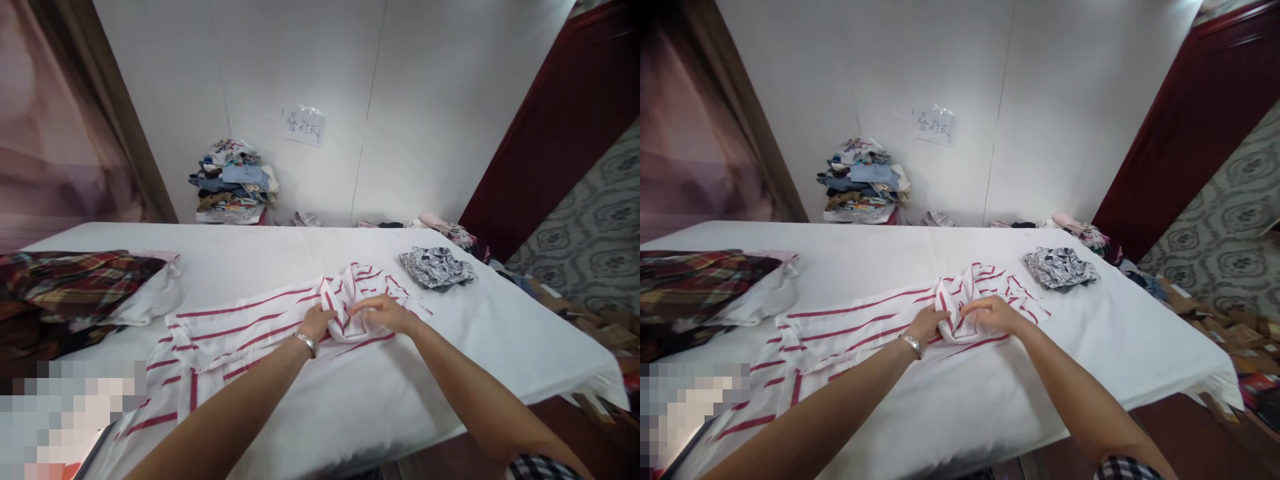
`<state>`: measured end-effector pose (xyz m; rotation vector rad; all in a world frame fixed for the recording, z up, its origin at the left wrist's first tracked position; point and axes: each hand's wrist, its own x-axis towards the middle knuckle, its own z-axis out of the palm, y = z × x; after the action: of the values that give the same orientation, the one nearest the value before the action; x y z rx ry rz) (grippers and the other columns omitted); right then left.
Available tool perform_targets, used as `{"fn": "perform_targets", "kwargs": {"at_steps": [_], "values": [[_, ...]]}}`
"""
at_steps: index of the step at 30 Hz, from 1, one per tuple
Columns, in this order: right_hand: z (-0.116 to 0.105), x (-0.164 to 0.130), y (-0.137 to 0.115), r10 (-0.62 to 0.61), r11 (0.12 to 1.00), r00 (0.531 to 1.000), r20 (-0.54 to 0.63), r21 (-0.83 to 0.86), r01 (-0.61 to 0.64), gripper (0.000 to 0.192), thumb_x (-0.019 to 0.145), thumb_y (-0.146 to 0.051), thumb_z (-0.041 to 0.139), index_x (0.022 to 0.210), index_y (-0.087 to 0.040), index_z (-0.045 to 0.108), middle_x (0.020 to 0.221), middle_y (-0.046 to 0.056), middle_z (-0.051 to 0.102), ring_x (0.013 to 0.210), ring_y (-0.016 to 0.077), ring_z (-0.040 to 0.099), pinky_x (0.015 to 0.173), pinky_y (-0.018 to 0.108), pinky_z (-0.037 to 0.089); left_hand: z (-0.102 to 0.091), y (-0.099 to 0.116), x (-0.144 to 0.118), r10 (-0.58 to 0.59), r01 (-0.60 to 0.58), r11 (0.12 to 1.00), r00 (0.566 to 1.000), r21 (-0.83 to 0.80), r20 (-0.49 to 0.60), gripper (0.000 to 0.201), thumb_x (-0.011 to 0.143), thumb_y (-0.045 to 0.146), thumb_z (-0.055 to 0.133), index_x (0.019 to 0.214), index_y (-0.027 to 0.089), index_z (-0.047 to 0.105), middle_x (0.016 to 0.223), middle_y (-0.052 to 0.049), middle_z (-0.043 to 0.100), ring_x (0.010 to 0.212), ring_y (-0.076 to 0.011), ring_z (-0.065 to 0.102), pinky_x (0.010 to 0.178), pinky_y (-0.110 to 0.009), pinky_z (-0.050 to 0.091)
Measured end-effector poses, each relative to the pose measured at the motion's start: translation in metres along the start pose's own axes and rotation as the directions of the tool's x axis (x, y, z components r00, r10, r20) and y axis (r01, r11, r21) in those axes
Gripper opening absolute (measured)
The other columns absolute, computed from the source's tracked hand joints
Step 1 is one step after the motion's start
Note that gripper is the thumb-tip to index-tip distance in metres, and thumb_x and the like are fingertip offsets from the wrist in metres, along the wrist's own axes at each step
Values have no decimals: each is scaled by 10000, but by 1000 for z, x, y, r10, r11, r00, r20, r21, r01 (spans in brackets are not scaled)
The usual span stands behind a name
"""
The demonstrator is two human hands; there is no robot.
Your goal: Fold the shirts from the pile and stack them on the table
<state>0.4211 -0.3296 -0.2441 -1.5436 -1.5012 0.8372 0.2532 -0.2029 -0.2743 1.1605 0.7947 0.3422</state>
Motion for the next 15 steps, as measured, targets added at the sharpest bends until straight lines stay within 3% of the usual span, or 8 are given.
{"fn": "perform_targets", "kwargs": {"at_steps": [1,3,5,7,10,12,15], "values": [[-9,8,10,38,999,989,-143,-2,-39,264,805,-345,593,968,-215,755,1007,48,747,1012,250,658,975,419,476,-1,-1,-3,23,-23,1000,999,3,-24,278,642,292,759,873,187,648,880,-67,726,862,-236,683,758,-339,542],[-28,28,29,93,991,917,-387,-53,-123,249,795,-327,581,936,-218,755,982,48,752,1020,266,659,996,461,469,-3,-2,-13,78,-78,997,996,9,-45,283,661,280,727,924,191,674,952,-68,736,934,-244,678,784,-340,545],[-41,54,44,89,970,874,-477,-158,-185,317,781,-217,547,1033,-227,740,1103,46,733,1123,262,626,1058,466,428,-3,-3,-29,126,-126,992,992,8,-23,317,669,309,718,961,187,689,973,-71,740,945,-255,679,792,-358,555],[-46,79,50,50,927,897,-439,-314,-206,506,736,-82,504,1185,-227,690,1314,54,642,1291,253,520,1131,446,352,-1,-2,-47,157,-157,988,988,10,8,328,674,365,719,944,179,700,930,-71,744,904,-258,687,784,-370,564],[-46,109,51,39,815,962,-269,-548,-186,666,671,15,489,1281,-211,637,1510,71,457,1446,286,311,1169,477,283,1,1,-73,198,-199,980,979,31,40,326,698,463,707,869,185,710,827,-52,737,815,-244,690,764,-369,569],[-45,121,51,32,756,986,-161,-642,-129,554,665,16,512,1139,-189,714,1501,85,467,1456,319,281,1164,501,280,-4,6,-89,243,-246,966,969,78,40,330,729,514,681,804,195,711,759,-41,719,747,-229,678,740,-362,569],[-52,120,56,-7,729,996,-83,-682,-52,317,682,-7,531,820,-184,756,1309,99,639,1389,294,403,1185,470,255,-28,13,-109,352,-331,922,932,201,-80,345,760,550,654,733,210,707,707,-36,697,722,-220,661,737,-350,564]]}}
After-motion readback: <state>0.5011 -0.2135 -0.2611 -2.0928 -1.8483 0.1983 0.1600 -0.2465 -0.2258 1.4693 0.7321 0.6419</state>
